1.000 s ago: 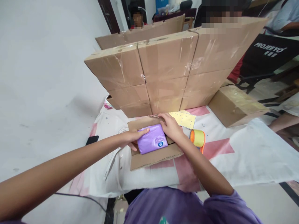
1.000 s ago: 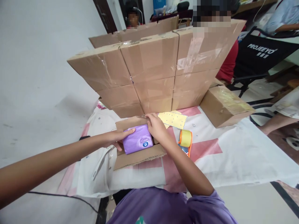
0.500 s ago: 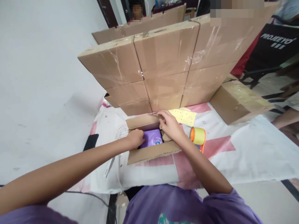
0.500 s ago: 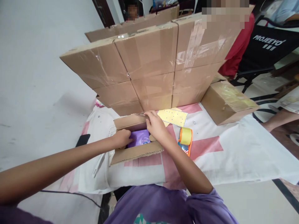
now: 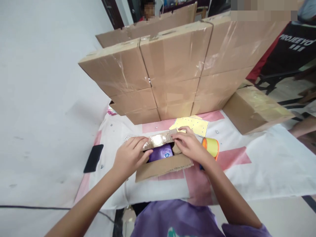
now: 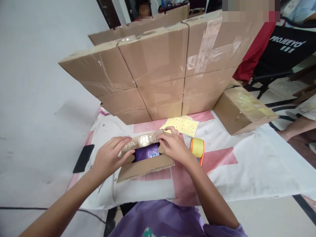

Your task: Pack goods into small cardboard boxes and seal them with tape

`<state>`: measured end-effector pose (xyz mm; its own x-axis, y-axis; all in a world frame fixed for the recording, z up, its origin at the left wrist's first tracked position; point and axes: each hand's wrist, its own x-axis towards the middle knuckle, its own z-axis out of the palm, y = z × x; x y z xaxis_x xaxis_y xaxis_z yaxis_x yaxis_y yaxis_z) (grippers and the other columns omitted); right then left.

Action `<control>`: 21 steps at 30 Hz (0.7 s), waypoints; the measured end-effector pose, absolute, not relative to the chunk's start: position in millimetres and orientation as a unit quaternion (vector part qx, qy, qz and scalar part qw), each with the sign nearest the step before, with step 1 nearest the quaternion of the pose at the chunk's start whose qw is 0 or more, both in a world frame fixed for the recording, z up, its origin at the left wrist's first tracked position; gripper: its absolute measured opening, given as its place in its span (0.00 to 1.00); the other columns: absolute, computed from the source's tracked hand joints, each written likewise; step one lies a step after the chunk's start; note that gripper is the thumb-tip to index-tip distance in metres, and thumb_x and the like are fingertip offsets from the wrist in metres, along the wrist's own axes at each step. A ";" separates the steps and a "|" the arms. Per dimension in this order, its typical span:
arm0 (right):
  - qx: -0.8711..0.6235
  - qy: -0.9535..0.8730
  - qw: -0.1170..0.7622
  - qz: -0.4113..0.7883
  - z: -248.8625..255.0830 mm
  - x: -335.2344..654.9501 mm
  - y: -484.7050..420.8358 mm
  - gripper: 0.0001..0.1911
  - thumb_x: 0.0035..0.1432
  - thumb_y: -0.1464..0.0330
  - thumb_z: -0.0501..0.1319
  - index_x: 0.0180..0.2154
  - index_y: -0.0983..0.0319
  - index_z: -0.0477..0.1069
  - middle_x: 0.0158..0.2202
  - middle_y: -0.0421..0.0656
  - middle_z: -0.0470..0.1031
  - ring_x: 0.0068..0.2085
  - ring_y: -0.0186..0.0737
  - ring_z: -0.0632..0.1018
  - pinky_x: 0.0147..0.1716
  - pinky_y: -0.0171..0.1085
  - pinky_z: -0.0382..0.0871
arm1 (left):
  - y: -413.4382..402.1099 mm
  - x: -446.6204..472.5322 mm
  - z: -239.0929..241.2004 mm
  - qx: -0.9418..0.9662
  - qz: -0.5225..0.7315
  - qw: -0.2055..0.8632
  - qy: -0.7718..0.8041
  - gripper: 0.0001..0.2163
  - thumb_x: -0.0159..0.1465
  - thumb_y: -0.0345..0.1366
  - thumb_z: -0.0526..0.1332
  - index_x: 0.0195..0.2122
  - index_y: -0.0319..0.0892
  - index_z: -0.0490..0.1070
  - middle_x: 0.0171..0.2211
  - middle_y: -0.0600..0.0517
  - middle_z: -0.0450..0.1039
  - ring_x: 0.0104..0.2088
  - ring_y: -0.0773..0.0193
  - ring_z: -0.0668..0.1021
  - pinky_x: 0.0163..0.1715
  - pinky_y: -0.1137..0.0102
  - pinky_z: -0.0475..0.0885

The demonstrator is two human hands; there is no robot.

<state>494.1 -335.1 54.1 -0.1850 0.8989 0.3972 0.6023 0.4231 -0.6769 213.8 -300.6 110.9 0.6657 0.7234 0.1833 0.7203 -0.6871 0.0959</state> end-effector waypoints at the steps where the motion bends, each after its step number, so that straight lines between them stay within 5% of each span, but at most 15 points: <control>1: -0.498 -0.750 0.384 0.206 51.3 500.4 -341.9 0.17 0.65 0.76 0.55 0.49 0.54 0.75 0.51 0.43 0.79 0.62 0.53 0.66 0.57 0.57 0.66 | -301.1 209.8 106.1 0.917 0.102 0.011 0.386 0.22 0.71 0.50 0.53 0.58 0.42 0.72 0.58 0.43 0.75 0.57 0.49 0.76 0.56 0.54 0.72; 4: -0.472 -0.758 0.372 0.253 43.2 519.0 -365.2 0.26 0.66 0.78 0.49 0.58 0.50 0.70 0.65 0.39 0.67 0.70 0.49 0.56 0.64 0.61 0.58 | -297.1 202.0 88.8 0.929 0.020 0.085 0.359 0.30 0.71 0.55 0.50 0.67 0.42 0.62 0.68 0.43 0.62 0.68 0.47 0.64 0.65 0.48 0.61; 7: -0.460 -0.756 0.359 0.297 37.2 524.2 -382.6 0.27 0.65 0.73 0.56 0.62 0.48 0.65 0.70 0.40 0.60 0.72 0.51 0.53 0.65 0.62 0.55 | -289.1 192.6 84.6 0.922 -0.004 0.173 0.347 0.34 0.71 0.59 0.42 0.71 0.44 0.54 0.72 0.46 0.50 0.72 0.49 0.54 0.69 0.48 0.52; 12: -0.553 -0.601 0.500 0.288 25.3 482.0 -373.3 0.34 0.61 0.63 0.64 0.66 0.56 0.57 0.52 0.49 0.74 0.54 0.50 0.74 0.54 0.51 0.71 | -286.1 181.8 115.2 0.887 0.051 0.307 0.342 0.34 0.69 0.63 0.41 0.71 0.52 0.54 0.70 0.49 0.57 0.69 0.49 0.61 0.67 0.51 0.59; 15: -0.625 -0.503 0.549 0.233 19.1 451.6 -357.9 0.36 0.61 0.64 0.62 0.67 0.59 0.53 0.45 0.47 0.71 0.46 0.45 0.75 0.49 0.48 0.72 | -295.3 193.3 118.7 0.878 0.082 0.258 0.394 0.26 0.73 0.54 0.47 0.68 0.51 0.60 0.67 0.49 0.63 0.66 0.54 0.68 0.65 0.55 0.63; 21: -0.649 -0.509 0.529 0.201 27.0 448.5 -360.3 0.40 0.59 0.65 0.63 0.69 0.56 0.50 0.57 0.52 0.61 0.47 0.44 0.73 0.47 0.48 0.73 | -313.7 219.0 63.9 0.939 0.003 0.068 0.338 0.31 0.71 0.48 0.55 0.72 0.44 0.51 0.71 0.46 0.53 0.72 0.47 0.53 0.69 0.44 0.50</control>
<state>448.5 -360.3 27.0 0.4022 0.8723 0.2780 0.4473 0.0777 -0.8910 219.0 -313.7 63.9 0.7720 0.6344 -0.0402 0.6336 -0.7627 0.1299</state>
